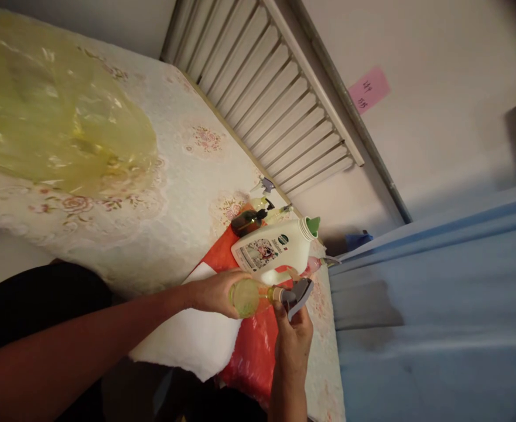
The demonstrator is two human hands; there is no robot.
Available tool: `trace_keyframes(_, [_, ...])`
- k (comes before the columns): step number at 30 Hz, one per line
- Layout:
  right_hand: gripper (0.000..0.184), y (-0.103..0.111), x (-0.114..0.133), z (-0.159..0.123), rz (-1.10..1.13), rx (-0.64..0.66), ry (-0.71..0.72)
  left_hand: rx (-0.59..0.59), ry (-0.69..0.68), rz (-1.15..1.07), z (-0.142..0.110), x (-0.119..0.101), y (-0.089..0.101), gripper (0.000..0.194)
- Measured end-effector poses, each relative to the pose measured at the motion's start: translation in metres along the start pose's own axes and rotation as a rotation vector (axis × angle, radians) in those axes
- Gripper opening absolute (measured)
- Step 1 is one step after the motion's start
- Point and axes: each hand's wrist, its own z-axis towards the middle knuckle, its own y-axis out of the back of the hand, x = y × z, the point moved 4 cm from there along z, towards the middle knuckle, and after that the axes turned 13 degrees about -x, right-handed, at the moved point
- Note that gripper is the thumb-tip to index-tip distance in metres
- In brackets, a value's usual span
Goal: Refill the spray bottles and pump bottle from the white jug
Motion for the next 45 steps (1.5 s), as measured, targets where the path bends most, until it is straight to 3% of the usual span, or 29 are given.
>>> trace_keyframes(8, [0.037,0.020,0.006,-0.006,-0.075,0.044,0.033,0.017,0.062,0.040,-0.012,-0.010,-0.018,0.083])
trace_keyframes(15, [0.033,0.065,0.003,-0.005,-0.037,0.072,0.003,0.038,0.088,0.031,-0.028,-0.044,-0.052,0.075])
trace_keyframes(25, [0.038,0.110,0.013,-0.005,0.100,0.097,-0.021,0.019,0.256,-0.021,-0.057,-0.074,-0.102,0.083])
trace_keyframes(31, [0.038,0.121,0.011,-0.012,0.259,0.094,-0.081,0.034,0.258,-0.031,-0.063,-0.090,-0.114,0.073])
trace_keyframes(35, [0.041,0.127,0.007,-0.014,0.303,0.102,-0.074,0.052,0.322,-0.034,-0.068,-0.092,-0.121,0.076])
trace_keyframes(45, [0.033,0.136,0.014,-0.022,0.386,0.216,-0.083,0.093,0.357,-0.050,-0.072,-0.105,-0.126,0.074])
